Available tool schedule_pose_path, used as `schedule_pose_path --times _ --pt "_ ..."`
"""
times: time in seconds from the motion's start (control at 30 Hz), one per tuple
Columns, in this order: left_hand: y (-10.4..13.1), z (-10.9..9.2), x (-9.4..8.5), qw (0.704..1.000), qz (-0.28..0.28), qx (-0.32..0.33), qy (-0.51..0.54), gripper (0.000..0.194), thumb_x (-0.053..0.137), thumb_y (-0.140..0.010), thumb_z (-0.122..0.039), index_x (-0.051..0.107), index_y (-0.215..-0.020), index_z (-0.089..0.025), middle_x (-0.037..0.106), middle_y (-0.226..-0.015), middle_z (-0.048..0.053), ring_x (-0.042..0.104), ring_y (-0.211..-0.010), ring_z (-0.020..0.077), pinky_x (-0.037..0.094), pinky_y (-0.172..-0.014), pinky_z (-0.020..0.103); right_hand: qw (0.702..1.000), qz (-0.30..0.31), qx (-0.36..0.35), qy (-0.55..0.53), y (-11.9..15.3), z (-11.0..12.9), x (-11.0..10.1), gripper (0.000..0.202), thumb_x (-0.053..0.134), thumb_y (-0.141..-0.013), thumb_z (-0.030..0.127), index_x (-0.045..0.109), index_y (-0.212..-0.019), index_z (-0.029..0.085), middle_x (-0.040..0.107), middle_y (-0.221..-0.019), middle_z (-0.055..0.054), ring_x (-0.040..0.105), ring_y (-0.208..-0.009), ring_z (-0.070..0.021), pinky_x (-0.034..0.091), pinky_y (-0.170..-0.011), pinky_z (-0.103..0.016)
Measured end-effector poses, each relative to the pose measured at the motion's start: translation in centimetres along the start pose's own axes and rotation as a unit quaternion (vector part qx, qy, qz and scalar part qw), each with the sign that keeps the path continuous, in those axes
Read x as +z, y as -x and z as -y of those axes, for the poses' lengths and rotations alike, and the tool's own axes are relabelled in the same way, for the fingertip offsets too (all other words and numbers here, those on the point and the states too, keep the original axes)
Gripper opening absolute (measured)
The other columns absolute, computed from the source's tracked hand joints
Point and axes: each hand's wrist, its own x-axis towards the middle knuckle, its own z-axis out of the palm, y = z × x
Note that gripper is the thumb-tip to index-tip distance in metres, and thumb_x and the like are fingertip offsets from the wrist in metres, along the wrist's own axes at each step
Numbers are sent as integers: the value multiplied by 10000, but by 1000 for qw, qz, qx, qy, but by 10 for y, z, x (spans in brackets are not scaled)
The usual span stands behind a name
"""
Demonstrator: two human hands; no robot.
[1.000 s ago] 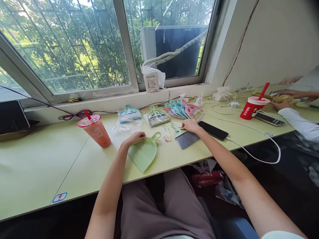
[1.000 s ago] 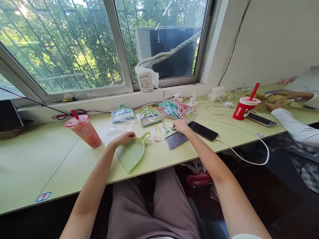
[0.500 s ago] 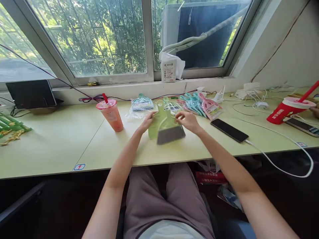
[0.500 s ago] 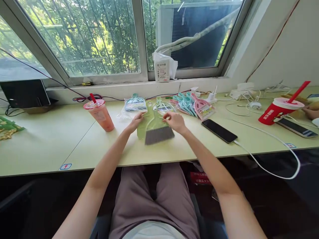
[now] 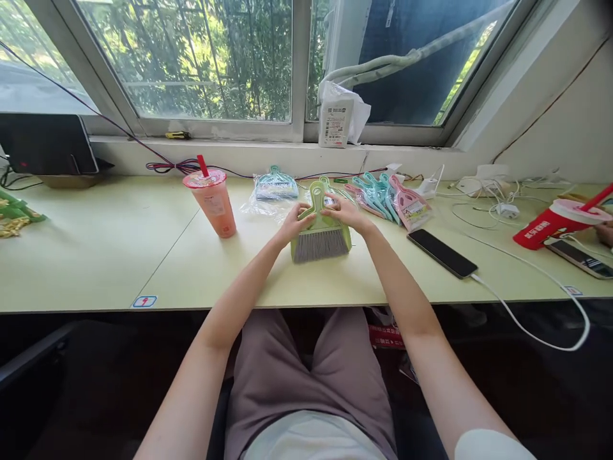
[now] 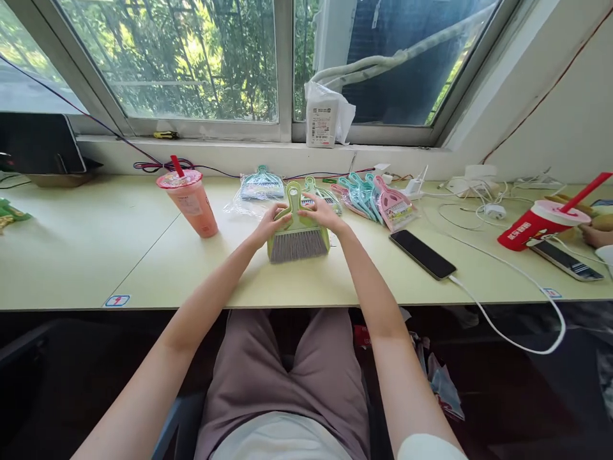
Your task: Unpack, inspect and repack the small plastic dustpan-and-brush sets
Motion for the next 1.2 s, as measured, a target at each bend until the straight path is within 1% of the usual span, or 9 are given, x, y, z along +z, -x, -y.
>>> schedule_pose_path --times 0.1,0.2,0.37,0.63,0.73,0.87,1.1,1.13,1.2 --pt "0 -1 2 999 -22 -4 -33 405 669 -786 -496 613 -1019 -169 671 -985 76 618 -896 190 469 -782 304 998 -28 12 -47 0 -6 10 650 804 -648 547 680 -1175 186 729 -1120 -93 662 -1088 -282 547 -940 -436" --pt "-2 2 2 998 -23 7 -55 388 644 -787 -489 669 -982 -155 693 -980 82 621 -893 194 464 -802 304 994 -66 26 -79 2 -11 21 591 826 -607 553 735 -1048 170 727 -1141 -99 666 -1095 -294 557 -939 -431" --pt "-4 5 -2 992 -49 24 -113 389 634 -782 -519 700 -918 -160 697 -874 66 625 -832 200 457 -763 300 989 -117 44 -84 4 -9 28 595 857 -574 535 747 -1018 153 725 -1136 -132 671 -1093 -309 565 -935 -440" --pt "0 4 2 985 -52 46 -159 381 591 -819 -507 698 -827 -141 685 -784 56 601 -758 173 431 -666 263 986 -126 60 -87 6 -11 29 613 867 -538 539 742 -983 135 738 -1083 -130 689 -1047 -307 581 -907 -434" --pt "1 4 1 989 -48 29 -139 423 608 -795 -551 702 -797 -139 674 -728 50 592 -701 161 421 -609 252 986 -131 58 -82 6 -15 31 608 860 -531 553 746 -968 145 745 -1069 -124 690 -1051 -313 581 -903 -446" --pt "2 6 0 997 -31 2 -72 504 649 -739 -609 733 -863 -127 693 -739 62 595 -650 153 432 -567 250 985 -141 63 -74 6 -16 32 582 869 -505 543 754 -912 143 753 -1027 -133 690 -1051 -332 588 -890 -460" --pt "-2 10 0 997 -47 -15 -53 446 698 -727 -532 727 -929 -136 714 -833 80 635 -757 180 471 -652 274 981 -149 77 -101 9 -9 34 614 886 -479 543 749 -928 148 750 -1038 -129 700 -1023 -319 593 -880 -443" --pt "-2 9 -2 998 -35 -27 -45 441 715 -719 -515 721 -944 -135 716 -858 82 640 -778 185 476 -675 281 980 -153 80 -102 9 -8 34 626 883 -483 555 747 -940 149 751 -1032 -128 700 -1020 -316 591 -882 -442" --pt "-1 6 -6 997 21 -63 -29 437 760 -689 -479 715 -959 -138 719 -904 81 646 -814 195 481 -718 297 980 -153 84 -100 9 -9 31 640 855 -527 594 740 -976 154 749 -1035 -130 700 -1014 -303 586 -878 -428"
